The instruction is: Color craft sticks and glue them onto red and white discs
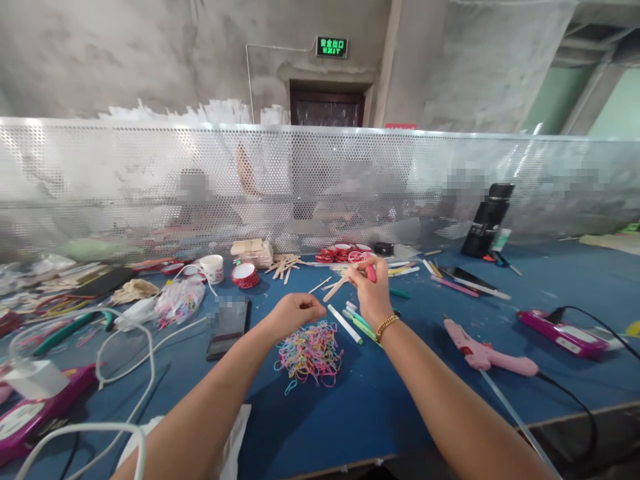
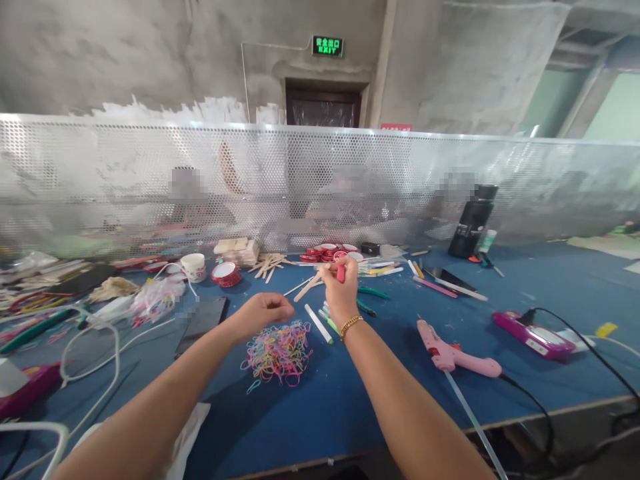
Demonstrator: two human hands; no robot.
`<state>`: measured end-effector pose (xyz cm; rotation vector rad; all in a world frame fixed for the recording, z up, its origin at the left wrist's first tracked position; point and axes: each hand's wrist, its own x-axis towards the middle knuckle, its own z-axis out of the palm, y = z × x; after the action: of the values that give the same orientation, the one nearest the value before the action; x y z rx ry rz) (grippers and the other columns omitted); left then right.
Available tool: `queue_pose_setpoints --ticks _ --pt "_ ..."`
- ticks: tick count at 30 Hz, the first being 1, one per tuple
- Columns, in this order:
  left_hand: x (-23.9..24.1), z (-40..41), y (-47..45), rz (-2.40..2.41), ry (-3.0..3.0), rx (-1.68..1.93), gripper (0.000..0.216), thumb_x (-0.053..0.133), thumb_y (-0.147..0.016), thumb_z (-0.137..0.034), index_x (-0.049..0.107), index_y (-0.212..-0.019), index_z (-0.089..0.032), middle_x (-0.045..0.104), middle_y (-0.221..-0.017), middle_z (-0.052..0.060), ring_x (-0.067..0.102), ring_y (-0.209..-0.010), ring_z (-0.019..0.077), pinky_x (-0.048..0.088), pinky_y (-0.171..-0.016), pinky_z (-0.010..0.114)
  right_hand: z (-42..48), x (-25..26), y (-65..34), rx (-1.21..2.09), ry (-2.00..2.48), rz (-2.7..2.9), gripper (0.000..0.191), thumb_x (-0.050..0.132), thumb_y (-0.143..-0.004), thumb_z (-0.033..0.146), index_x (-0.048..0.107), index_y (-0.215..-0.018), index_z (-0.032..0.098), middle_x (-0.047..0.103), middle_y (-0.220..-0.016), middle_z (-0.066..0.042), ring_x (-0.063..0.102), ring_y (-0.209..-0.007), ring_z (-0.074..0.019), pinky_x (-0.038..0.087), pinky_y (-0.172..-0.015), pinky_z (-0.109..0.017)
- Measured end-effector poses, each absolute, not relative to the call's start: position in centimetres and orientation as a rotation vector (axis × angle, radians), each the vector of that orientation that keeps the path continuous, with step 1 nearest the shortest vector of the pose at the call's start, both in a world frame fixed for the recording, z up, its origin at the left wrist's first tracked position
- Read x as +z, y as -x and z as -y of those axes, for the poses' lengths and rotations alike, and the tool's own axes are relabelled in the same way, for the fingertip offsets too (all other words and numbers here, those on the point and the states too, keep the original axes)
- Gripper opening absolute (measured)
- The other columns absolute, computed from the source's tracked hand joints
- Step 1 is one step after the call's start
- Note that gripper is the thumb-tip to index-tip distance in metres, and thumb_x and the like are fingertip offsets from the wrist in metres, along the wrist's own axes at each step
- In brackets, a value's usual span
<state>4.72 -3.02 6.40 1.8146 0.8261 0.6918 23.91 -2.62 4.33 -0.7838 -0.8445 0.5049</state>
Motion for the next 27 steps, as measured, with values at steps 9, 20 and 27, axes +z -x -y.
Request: queue_pose_setpoints --ticks 9,20,27 --pt "6.4 2.9 -5.0 -0.856 -1.707 0.825 0.030 0.075 -0.066 -0.040 0.060 -0.078 -0.016 0.064 -0.063 -0.002 0.046 -0.049 0.0078 0.031 -0.049 0.022 4.1 4.3 -20.4 0.506 0.830 1.157 0.026 0.068 -0.073 0.023 0.044 -0.084 0.024 0.055 -0.074 0.006 0.054 -0.065 -0.0119 0.047 -0.068 -0.027" --pt "6.8 3.1 -5.0 -0.809 -1.678 0.755 0.031 0.080 -0.061 -0.035 0.056 -0.069 -0.017 0.067 -0.062 0.000 0.048 -0.048 0.0071 0.035 -0.050 0.022 4.0 4.3 -20.4 0.643 0.781 1.067 0.038 0.074 -0.068 0.025 0.041 -0.088 0.026 0.065 -0.068 0.007 0.063 -0.064 -0.0144 0.051 -0.070 -0.030" --pt "6.8 3.8 -5.4 -0.843 -1.714 0.618 0.030 0.082 -0.057 -0.031 0.058 -0.066 -0.017 0.060 -0.055 -0.004 0.049 -0.047 0.0074 0.037 -0.050 0.022 3.4 4.1 -21.3 0.626 0.792 1.037 0.036 0.073 -0.071 0.030 0.041 -0.088 0.026 0.062 -0.065 0.008 0.063 -0.059 -0.0138 0.052 -0.065 -0.029"
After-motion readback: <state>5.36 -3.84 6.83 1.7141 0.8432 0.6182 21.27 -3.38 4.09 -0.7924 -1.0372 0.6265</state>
